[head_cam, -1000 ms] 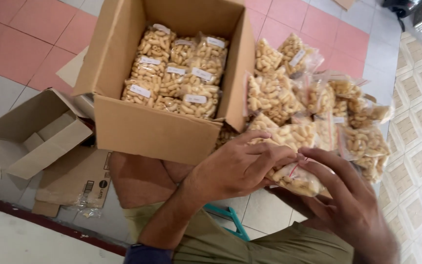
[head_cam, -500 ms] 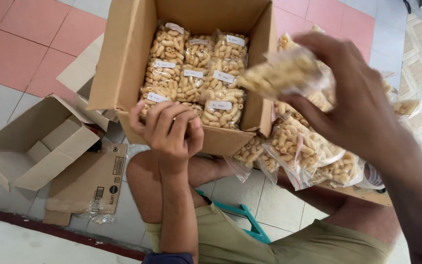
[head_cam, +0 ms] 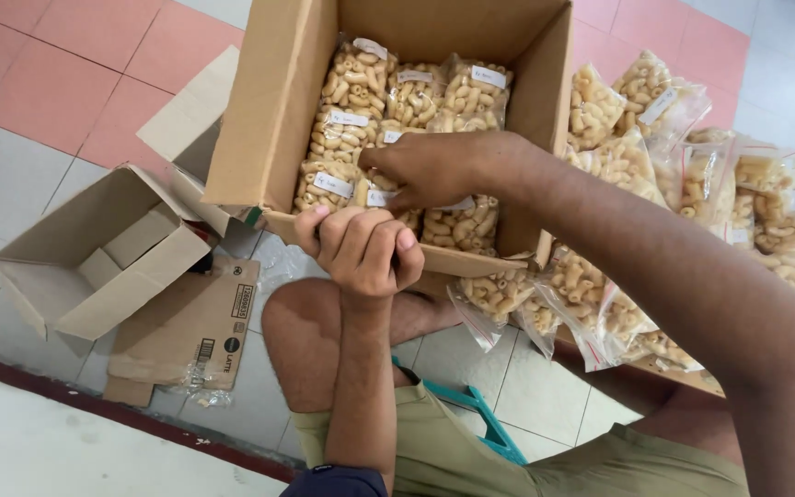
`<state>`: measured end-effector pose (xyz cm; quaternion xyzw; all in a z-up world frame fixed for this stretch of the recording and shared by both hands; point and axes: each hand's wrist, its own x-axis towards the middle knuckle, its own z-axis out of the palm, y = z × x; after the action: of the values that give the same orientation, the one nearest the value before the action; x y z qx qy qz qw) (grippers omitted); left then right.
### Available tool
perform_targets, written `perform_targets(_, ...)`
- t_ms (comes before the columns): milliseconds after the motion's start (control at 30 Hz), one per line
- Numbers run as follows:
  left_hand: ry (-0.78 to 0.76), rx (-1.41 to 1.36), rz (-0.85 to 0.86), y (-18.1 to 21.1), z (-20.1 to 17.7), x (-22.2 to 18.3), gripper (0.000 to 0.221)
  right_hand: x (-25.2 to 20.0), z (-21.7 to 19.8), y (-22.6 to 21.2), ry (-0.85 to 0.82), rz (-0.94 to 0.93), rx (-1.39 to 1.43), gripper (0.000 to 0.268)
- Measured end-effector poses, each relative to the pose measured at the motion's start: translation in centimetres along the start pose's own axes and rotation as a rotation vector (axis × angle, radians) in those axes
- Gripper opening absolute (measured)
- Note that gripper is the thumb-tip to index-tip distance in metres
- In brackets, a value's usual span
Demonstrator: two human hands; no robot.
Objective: Manually inspecting and packing small plastic bags of snacks into a cardboard box.
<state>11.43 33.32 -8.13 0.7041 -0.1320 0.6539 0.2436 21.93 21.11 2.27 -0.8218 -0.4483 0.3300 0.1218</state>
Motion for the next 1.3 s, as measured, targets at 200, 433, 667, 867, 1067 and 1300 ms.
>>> perform_targets(200, 0.009, 0.000, 0.008, -0.2, 0.2, 0.0, 0.045, 0.0, 0.5, 0.8, -0.028, -0.026, -0.024, 0.055)
perform_targets(433, 0.001, 0.009, 0.003, -0.1, 0.1, 0.2, 0.044, -1.9, 0.2, -1.6, 0.016, 0.003, -0.090, 0.071)
perform_targets(667, 0.009, 0.002, -0.002, 0.0, 0.1, 0.2, 0.044, -4.5, 1.7, 1.4, 0.160, 0.342, -0.508, 0.053)
perform_targets(867, -0.015, 0.005, 0.015, -0.2, -0.1, 0.0, 0.044, -4.4, 3.2, 2.0, 0.162, 0.349, -0.524, 0.045)
perform_targets(1067, -0.008, -0.001, 0.016, -0.3, 0.1, -0.1, 0.043, -4.6, 2.3, 1.6, 0.163, 0.428, -0.403, 0.043)
perform_targets(1300, -0.016, -0.005, 0.002, -0.4, 0.0, -0.4, 0.044, -5.1, 1.3, 1.4, 0.126, 0.498, -0.311, 0.036)
